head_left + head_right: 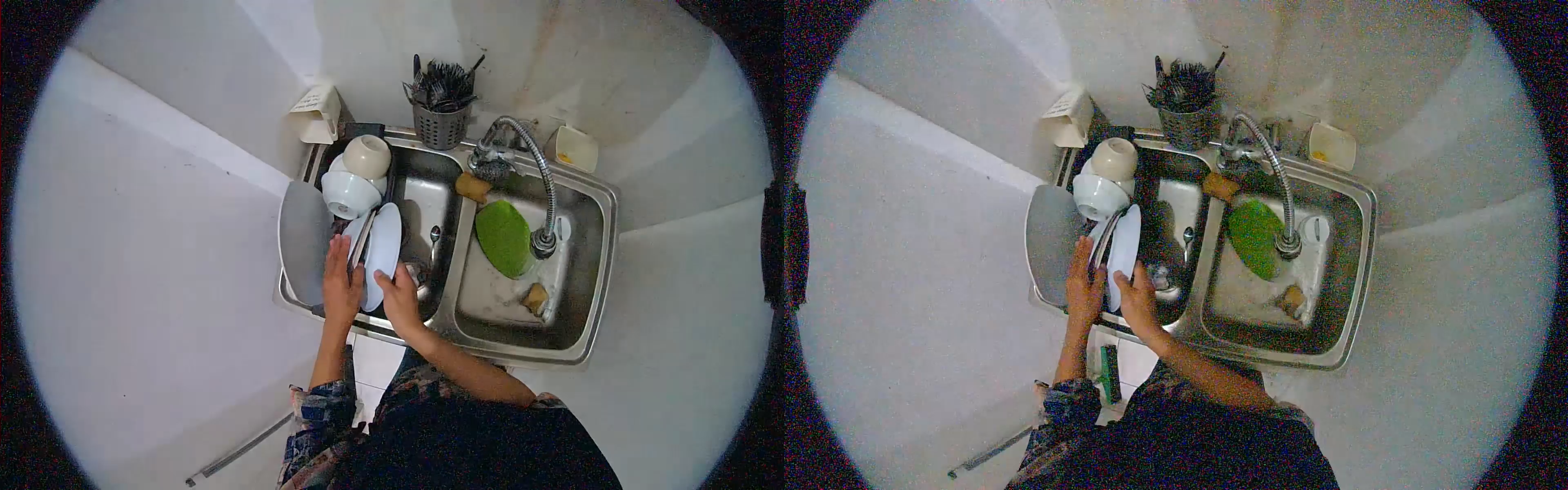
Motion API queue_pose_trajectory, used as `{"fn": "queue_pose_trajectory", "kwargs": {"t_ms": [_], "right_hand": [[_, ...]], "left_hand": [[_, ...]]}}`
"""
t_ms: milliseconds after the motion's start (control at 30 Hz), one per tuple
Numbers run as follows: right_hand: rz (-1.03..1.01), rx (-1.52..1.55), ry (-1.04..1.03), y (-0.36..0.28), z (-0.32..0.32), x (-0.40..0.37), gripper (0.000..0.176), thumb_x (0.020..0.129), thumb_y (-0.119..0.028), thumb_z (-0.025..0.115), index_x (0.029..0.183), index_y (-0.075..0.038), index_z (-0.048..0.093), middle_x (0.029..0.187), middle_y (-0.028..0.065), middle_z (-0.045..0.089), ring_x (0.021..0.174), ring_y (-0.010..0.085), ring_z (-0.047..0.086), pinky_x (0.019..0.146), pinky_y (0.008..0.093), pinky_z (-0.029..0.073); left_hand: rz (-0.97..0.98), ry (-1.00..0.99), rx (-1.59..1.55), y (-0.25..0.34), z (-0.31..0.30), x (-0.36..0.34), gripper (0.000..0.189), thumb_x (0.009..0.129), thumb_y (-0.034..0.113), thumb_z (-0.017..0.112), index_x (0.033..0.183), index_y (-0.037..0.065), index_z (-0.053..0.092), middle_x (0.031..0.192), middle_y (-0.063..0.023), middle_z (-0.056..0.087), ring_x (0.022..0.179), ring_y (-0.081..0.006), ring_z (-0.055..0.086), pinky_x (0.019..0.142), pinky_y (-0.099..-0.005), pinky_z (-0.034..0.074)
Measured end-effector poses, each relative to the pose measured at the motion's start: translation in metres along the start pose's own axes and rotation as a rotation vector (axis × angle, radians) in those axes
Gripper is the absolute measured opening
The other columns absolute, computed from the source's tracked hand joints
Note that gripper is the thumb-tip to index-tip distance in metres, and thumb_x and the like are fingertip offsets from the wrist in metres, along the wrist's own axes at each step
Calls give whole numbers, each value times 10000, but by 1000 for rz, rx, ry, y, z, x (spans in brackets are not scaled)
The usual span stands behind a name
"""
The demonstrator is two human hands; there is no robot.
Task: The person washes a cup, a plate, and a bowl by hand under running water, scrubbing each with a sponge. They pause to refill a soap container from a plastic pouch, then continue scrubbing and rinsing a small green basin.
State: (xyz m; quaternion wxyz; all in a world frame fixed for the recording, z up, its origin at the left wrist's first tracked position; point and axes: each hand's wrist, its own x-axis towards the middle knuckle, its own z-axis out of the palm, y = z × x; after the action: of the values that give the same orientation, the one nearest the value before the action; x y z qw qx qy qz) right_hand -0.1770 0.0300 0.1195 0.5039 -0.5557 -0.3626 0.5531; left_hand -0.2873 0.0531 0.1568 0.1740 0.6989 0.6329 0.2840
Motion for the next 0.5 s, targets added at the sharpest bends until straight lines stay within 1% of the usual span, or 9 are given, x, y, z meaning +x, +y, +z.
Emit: {"fn": "queue_pose_trajectory", "kwargs": {"t_ms": [67, 133, 167, 267, 333, 367, 400, 433, 500], "right_hand": [[31, -41, 3, -9, 3, 1, 284, 836, -74, 539, 1104, 8, 491, 1008, 118, 599, 905, 196, 560, 825, 312, 419], [35, -19, -88, -16, 6, 0, 342, 794, -81, 571, 1111, 9, 479, 998, 150, 600, 927, 230, 574, 822, 333, 431], [33, -19, -90, -14, 9, 1, 342, 794, -81, 571, 1111, 9, 479, 998, 150, 600, 927, 230, 574, 822, 333, 431], [1, -64, -100, -10, 23, 6, 413, 740, -97, 609, 1116, 3, 470, 1029, 195, 597, 969, 286, 585, 835, 364, 441], [27, -128, -106, -14, 27, 7, 414, 740, -86, 604, 1122, 1, 469, 1022, 201, 597, 976, 290, 584, 836, 367, 444], [54, -192, -112, -19, 26, 7, 416, 741, -76, 600, 1128, -1, 467, 1016, 207, 597, 983, 295, 584, 836, 369, 446], [45, -189, -166, -23, 23, 7, 466, 709, -49, 642, 1139, -8, 464, 1057, 178, 588, 1014, 278, 566, 854, 368, 445], [48, -190, -164, -11, 22, 10, 466, 709, -49, 642, 1139, -8, 464, 1057, 178, 588, 1014, 278, 566, 854, 368, 445], [25, 52, -483, 21, 15, 20, 570, 664, -30, 694, 1174, -10, 440, 1163, 143, 540, 1085, 258, 514, 917, 362, 410]], "left_hand": [[-14, 5, -13, 1, -2, 2, 552, 788, 52, 531, 1320, 29, 385, 1370, -217, 351, 1287, -366, 306, 1055, -424, 247], [-57, -26, -4, 2, -7, 2, 560, 773, 56, 509, 1319, 29, 388, 1372, -210, 351, 1284, -359, 315, 1053, -415, 254], [-58, -24, -4, 1, -8, 2, 560, 773, 56, 509, 1319, 29, 388, 1372, -210, 351, 1284, -359, 315, 1053, -415, 254], [-81, -39, -49, -4, -11, 4, 567, 761, 63, 490, 1317, 28, 387, 1373, -213, 348, 1283, -357, 317, 1054, -408, 254], [-17, -40, -50, -7, -13, 8, 560, 766, 75, 487, 1314, 24, 386, 1372, -216, 347, 1279, -365, 317, 1055, -407, 253], [-17, -40, -50, -5, -14, 8, 560, 766, 75, 487, 1314, 24, 386, 1372, -216, 347, 1279, -365, 317, 1055, -407, 253], [-36, -52, -61, -3, -16, 7, 564, 765, 66, 489, 1317, 22, 380, 1371, -220, 347, 1279, -369, 317, 1055, -407, 253], [-55, -64, -73, 0, -18, 6, 569, 763, 58, 491, 1319, 20, 374, 1369, -224, 347, 1278, -373, 316, 1055, -406, 253], [-71, -71, -82, -5, -16, 5, 579, 762, 49, 494, 1325, 24, 364, 1370, -222, 348, 1277, -372, 318, 1055, -404, 253]]}}
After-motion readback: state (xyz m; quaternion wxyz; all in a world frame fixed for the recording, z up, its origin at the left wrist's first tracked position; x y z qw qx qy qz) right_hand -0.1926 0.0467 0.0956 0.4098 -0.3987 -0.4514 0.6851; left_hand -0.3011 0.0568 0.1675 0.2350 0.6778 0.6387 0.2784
